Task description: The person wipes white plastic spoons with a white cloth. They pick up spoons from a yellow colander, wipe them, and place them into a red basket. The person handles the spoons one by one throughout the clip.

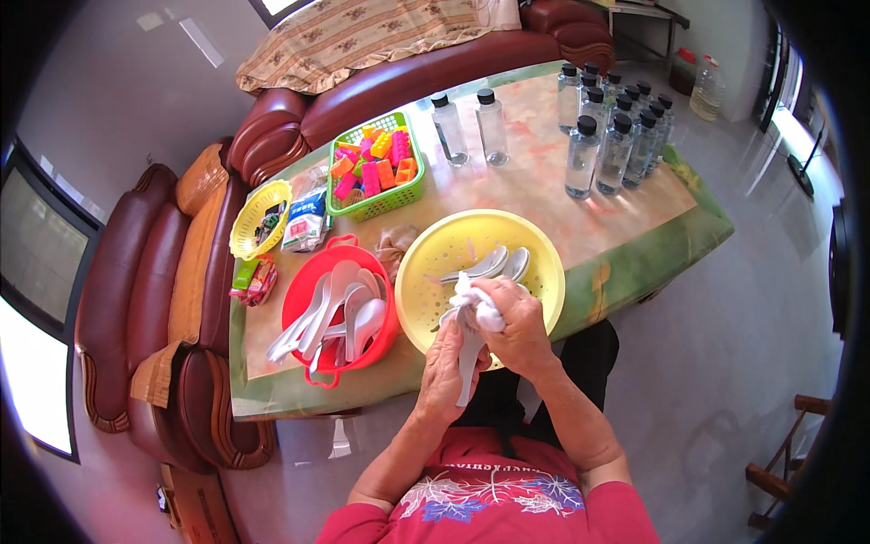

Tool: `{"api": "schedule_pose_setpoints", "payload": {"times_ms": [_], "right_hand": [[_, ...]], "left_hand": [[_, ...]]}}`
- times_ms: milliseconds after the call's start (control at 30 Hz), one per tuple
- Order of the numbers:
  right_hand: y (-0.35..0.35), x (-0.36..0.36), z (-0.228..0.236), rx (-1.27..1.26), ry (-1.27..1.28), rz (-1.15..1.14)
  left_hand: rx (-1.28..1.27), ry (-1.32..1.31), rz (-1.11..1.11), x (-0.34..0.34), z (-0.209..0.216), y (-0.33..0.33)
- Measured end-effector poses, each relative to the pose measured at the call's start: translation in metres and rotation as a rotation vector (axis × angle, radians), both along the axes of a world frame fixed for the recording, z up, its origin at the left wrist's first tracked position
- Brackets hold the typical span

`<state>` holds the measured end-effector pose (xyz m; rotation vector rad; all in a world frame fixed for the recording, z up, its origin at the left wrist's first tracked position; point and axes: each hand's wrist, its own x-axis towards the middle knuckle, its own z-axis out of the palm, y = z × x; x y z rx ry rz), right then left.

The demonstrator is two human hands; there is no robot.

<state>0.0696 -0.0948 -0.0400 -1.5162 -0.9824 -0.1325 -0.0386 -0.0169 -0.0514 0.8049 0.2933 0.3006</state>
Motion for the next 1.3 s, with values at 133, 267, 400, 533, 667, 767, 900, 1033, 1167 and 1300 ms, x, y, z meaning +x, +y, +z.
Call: {"api": "schedule_pose_setpoints", "payload": {"times_ms": [133, 267, 400, 533, 667, 767, 900, 1033, 1167, 1300], "right_hand": [[0.004, -0.009, -0.009, 0.120, 0.411, -0.132], [0.002, -0.022, -0.002, -0.096, -0.195, -0.205], [-0.009, -0.040, -0.001, -0.242, -0.140, -0.047], [-0.019, -0.047, 0.000, -0.259, -0.142, 0.153], [-0.033, -0.048, -0.001, -0.217, -0.010, 0.347], [-0.044, -0.045, -0.007, -0.182, 0.136, 0.337], [-0.052, -0.040, -0.013, -0.098, 0.197, 0.261], [-0.058, -0.036, -0.010, -0.032, 0.240, 0.223], [-0.069, -0.027, -0.009, -0.008, 0.291, 0.157], [-0.083, -0.016, -0.014, 0.056, 0.358, 0.087]], "left_hand": [[0.004, -0.085, -0.035, 0.002, -0.007, 0.000], [-0.065, 0.029, 0.183, 0.011, 0.009, -0.011], [0.041, -0.028, 0.199, 0.013, 0.007, -0.001], [0.165, 0.009, 0.224, 0.004, 0.008, 0.016], [0.565, 0.131, 0.410, -0.007, 0.022, 0.054], [0.849, 0.160, 0.505, -0.017, 0.031, 0.083], [1.351, 0.421, 0.494, -0.037, 0.019, 0.122], [1.670, 0.597, 0.401, -0.038, 0.011, 0.126], [1.777, 0.694, 0.387, -0.039, -0.001, 0.137], [1.793, 0.761, 0.383, -0.037, 0.002, 0.140]]}}
